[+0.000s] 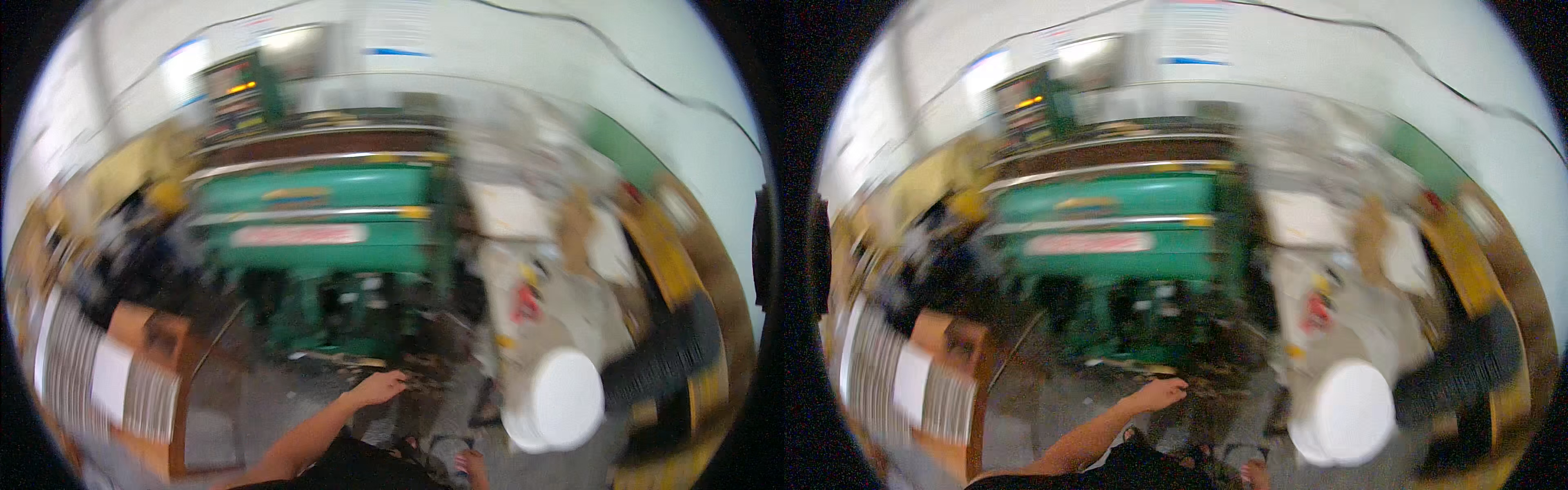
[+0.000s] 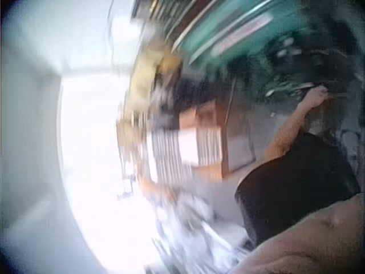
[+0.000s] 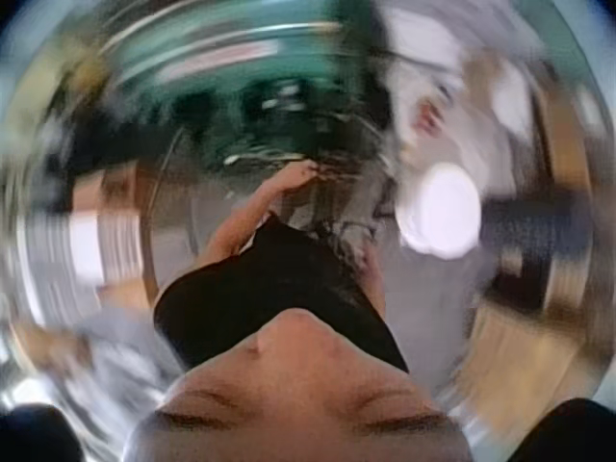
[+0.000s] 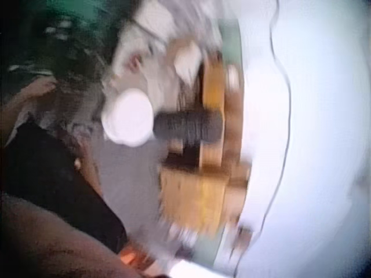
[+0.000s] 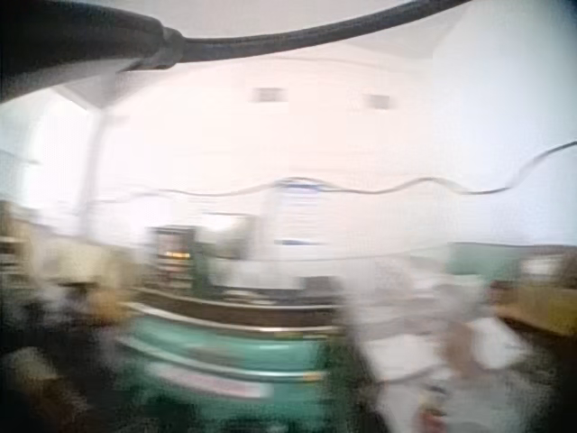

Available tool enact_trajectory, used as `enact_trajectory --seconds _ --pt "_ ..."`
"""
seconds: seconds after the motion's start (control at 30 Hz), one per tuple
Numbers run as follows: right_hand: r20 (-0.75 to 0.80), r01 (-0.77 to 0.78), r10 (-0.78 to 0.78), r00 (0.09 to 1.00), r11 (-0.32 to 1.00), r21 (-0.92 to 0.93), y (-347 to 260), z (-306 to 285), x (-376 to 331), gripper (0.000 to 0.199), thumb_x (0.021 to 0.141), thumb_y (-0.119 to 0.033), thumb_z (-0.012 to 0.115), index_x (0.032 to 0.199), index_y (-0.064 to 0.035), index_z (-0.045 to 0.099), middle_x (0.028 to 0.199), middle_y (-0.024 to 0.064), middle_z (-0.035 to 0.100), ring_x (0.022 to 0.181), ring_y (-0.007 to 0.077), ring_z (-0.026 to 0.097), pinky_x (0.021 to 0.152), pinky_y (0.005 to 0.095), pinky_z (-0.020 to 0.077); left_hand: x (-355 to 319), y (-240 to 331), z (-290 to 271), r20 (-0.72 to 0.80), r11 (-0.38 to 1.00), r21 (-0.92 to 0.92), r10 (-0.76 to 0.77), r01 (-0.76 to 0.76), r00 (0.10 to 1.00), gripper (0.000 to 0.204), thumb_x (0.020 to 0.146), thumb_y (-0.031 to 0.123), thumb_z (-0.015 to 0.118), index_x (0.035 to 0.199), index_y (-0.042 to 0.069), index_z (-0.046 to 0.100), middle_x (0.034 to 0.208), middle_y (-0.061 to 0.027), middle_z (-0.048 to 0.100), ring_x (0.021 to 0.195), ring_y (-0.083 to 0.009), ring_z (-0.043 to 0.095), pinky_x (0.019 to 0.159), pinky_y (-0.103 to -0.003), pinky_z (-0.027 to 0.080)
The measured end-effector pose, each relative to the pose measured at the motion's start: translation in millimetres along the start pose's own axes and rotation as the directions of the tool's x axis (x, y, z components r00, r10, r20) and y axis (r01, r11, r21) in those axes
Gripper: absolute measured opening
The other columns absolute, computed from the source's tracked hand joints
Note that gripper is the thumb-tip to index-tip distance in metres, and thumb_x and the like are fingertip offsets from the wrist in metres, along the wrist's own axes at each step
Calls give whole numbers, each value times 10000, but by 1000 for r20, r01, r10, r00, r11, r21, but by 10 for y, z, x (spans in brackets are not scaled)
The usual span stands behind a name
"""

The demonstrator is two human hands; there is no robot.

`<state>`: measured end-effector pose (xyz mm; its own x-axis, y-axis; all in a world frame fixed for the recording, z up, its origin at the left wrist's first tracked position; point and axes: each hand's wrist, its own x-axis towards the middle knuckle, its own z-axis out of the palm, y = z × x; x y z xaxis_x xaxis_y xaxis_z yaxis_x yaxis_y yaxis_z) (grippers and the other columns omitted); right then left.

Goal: The person places square paper sheets into a die-cutting machine one at a time, removes the resulting circular cutouts, and stacks them on a nearby table.

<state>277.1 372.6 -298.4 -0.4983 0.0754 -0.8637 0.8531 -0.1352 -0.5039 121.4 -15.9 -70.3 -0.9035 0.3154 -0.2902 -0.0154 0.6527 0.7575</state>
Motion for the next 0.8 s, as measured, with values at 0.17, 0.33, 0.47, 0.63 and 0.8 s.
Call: enact_trajectory --seconds 0.17,0.33,0.47,0.63,0.8 --pt "172 286 -229 958 799 -529 -714 577 -5 309 949 -221 564 1127 30 574 970 142 662 800 250 639 672 396 540 -2054 -1767 -755 -609 902 -137 -403 409 684 331 909 280 554 1164 76 607 1081 -168 662 1025 -356 622 857 -447 497" --pt "409 454 -203 890 497 -740 -834 1631 -66 298 956 -252 545 1110 -2 595 992 129 657 847 252 628 705 403 532 -4447 -2452 -1444 -754 654 -614 -319 442 -574 224 867 137 603 1082 81 630 989 -163 664 949 -366 629 801 -433 504" --pt "585 602 -142 798 237 -763 -799 2373 6 294 961 -276 530 1096 -29 612 1009 120 652 884 254 619 731 409 526 -5876 -2940 -1634 -599 438 -730 -39 525 -800 419 836 226 702 1162 6 558 1156 -179 576 1076 -362 547 911 -439 442" --pt "888 868 -67 455 -188 -459 -739 3083 385 280 966 -296 523 1081 -65 631 1016 100 653 915 250 615 745 408 522 -6526 -3342 -1663 -591 618 -742 -423 258 -687 433 803 243 752 1115 -20 607 940 -115 635 872 -229 613 765 -350 496" --pt "675 593 109 730 391 -704 -599 3703 177 258 966 -309 542 1076 -101 646 1000 81 665 883 228 630 713 399 531 -6893 -3494 -1626 -422 651 -510 -759 -562 -496 168 855 82 677 1009 20 649 729 -6 560 665 -92 549 673 -250 505"
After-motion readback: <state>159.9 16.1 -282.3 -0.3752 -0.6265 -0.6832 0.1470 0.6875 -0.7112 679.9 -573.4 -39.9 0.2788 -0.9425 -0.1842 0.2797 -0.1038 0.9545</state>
